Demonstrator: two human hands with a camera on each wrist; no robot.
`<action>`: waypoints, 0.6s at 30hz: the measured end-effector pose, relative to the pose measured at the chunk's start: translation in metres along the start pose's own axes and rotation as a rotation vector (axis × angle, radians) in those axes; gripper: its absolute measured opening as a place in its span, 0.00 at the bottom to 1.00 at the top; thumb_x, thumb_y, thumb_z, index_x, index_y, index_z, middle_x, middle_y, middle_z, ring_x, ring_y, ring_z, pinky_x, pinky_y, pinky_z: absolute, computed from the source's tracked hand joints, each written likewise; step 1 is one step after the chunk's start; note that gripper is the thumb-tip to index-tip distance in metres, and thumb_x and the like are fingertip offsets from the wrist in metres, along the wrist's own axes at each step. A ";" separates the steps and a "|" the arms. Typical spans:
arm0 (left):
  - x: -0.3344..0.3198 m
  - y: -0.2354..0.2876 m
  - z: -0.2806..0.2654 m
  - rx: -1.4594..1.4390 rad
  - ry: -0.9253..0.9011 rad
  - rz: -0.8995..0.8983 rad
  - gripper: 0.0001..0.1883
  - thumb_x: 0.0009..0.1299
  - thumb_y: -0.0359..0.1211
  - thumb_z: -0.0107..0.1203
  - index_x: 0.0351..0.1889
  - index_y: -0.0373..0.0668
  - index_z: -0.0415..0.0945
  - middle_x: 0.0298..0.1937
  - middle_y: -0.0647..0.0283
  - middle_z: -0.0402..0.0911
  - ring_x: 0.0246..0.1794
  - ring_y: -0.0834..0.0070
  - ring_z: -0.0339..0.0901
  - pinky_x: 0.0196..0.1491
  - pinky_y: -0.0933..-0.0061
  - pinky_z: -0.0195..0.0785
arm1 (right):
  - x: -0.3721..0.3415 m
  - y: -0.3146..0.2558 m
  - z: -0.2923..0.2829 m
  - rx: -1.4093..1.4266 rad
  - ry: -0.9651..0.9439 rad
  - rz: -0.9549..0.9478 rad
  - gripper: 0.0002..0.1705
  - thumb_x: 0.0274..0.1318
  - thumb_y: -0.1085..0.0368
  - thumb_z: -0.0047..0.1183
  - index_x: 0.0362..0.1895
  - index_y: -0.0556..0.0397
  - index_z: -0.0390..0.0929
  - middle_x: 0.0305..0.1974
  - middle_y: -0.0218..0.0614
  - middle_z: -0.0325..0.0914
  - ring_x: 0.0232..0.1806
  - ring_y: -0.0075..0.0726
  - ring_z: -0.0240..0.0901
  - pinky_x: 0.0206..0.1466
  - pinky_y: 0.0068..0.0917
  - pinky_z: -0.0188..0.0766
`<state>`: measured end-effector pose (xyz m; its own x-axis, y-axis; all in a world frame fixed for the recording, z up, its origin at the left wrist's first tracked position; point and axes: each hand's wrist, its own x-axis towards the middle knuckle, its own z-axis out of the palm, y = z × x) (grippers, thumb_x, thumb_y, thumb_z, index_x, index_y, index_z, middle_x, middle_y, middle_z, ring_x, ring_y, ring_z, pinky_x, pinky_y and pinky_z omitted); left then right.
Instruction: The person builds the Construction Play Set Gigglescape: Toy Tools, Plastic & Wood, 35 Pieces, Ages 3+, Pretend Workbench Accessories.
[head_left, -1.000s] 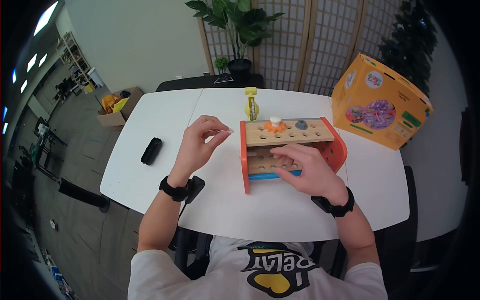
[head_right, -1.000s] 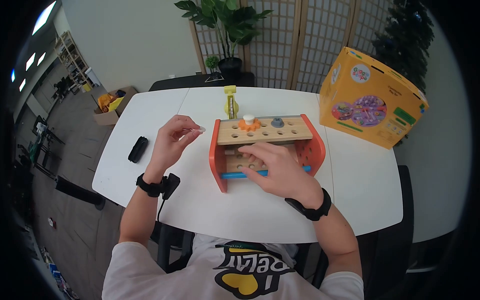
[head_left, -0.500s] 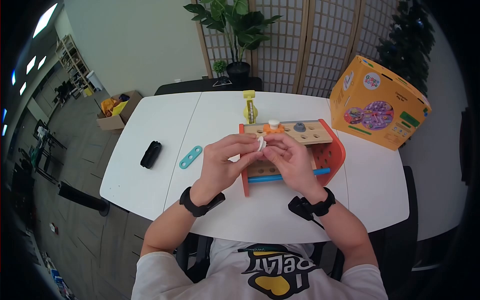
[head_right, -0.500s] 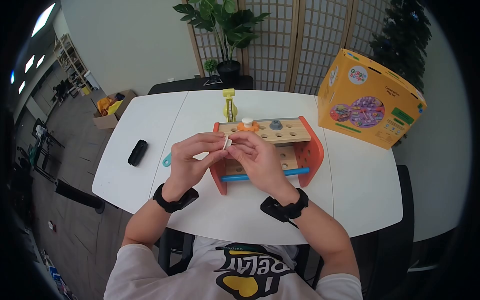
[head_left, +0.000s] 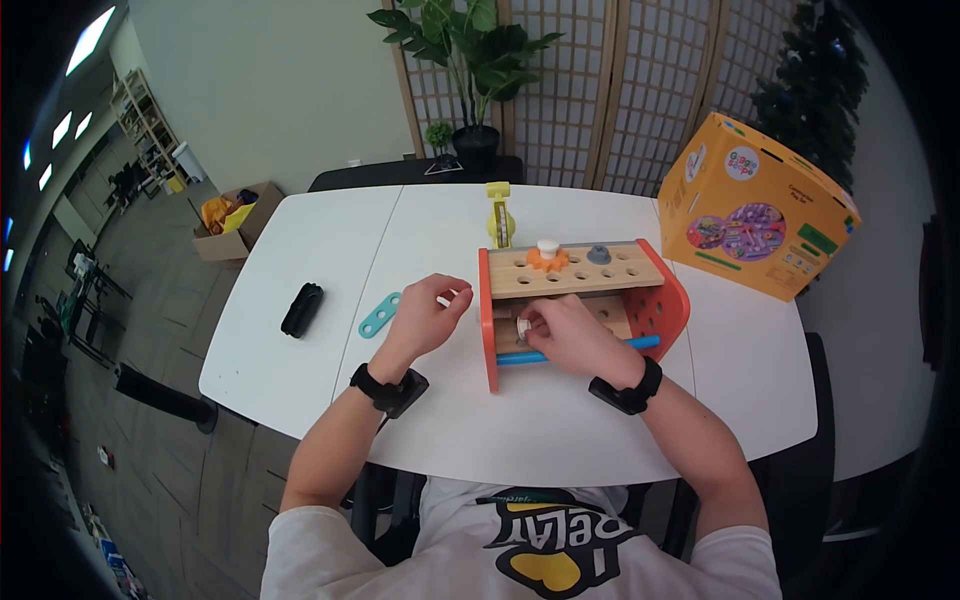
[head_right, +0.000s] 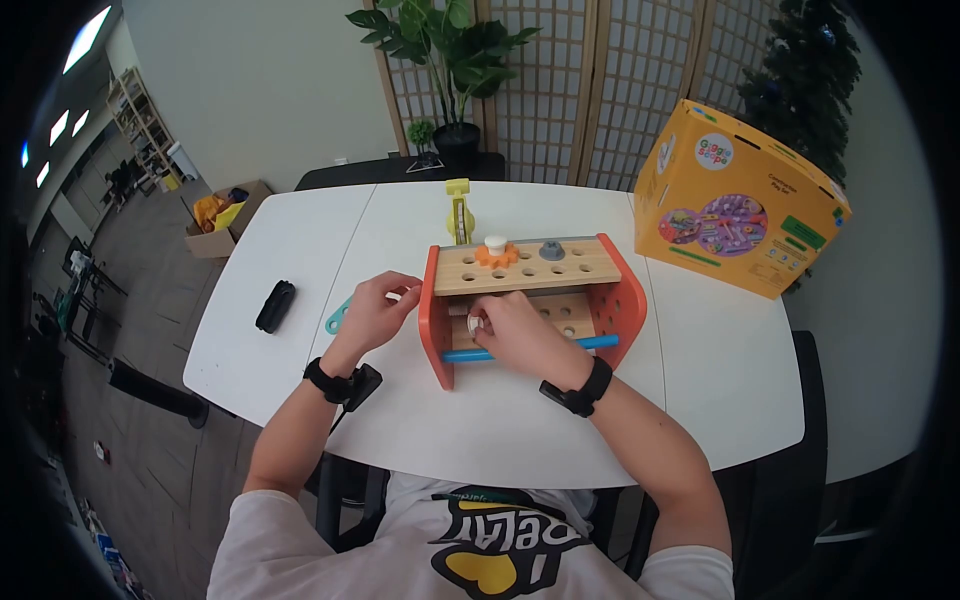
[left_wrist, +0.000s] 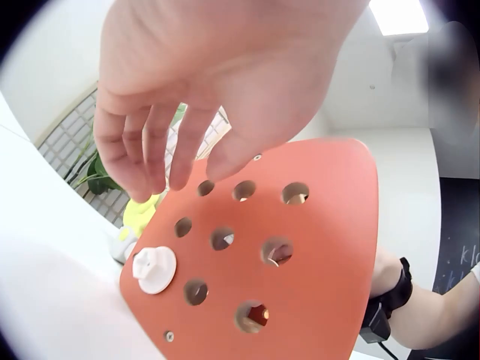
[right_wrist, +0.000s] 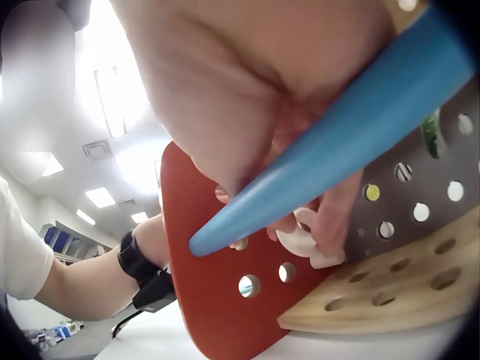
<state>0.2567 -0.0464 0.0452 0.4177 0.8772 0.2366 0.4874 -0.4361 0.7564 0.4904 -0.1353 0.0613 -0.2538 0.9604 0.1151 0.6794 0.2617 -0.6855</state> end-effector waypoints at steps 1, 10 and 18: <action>0.001 -0.004 0.003 0.021 -0.047 -0.033 0.16 0.75 0.38 0.59 0.50 0.34 0.85 0.43 0.50 0.89 0.42 0.61 0.87 0.48 0.65 0.80 | 0.005 0.005 0.002 -0.016 -0.017 0.014 0.10 0.58 0.74 0.57 0.44 0.67 0.80 0.39 0.50 0.85 0.42 0.44 0.87 0.49 0.33 0.82; 0.002 -0.018 0.021 0.070 -0.186 -0.125 0.14 0.74 0.35 0.59 0.49 0.33 0.86 0.40 0.47 0.89 0.42 0.57 0.89 0.48 0.64 0.80 | 0.036 0.025 0.025 -0.124 -0.080 0.131 0.08 0.60 0.70 0.55 0.43 0.59 0.78 0.41 0.49 0.83 0.45 0.53 0.81 0.51 0.43 0.76; 0.003 -0.027 0.024 0.031 -0.194 -0.088 0.12 0.70 0.29 0.63 0.49 0.33 0.86 0.40 0.47 0.89 0.42 0.60 0.89 0.48 0.66 0.80 | 0.041 0.040 0.036 -0.182 -0.029 0.094 0.07 0.61 0.72 0.53 0.43 0.60 0.77 0.42 0.54 0.80 0.45 0.59 0.79 0.49 0.46 0.75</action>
<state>0.2632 -0.0374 0.0109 0.5111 0.8583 0.0465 0.5505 -0.3684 0.7492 0.4821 -0.0895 0.0130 -0.2019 0.9788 0.0340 0.8136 0.1869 -0.5506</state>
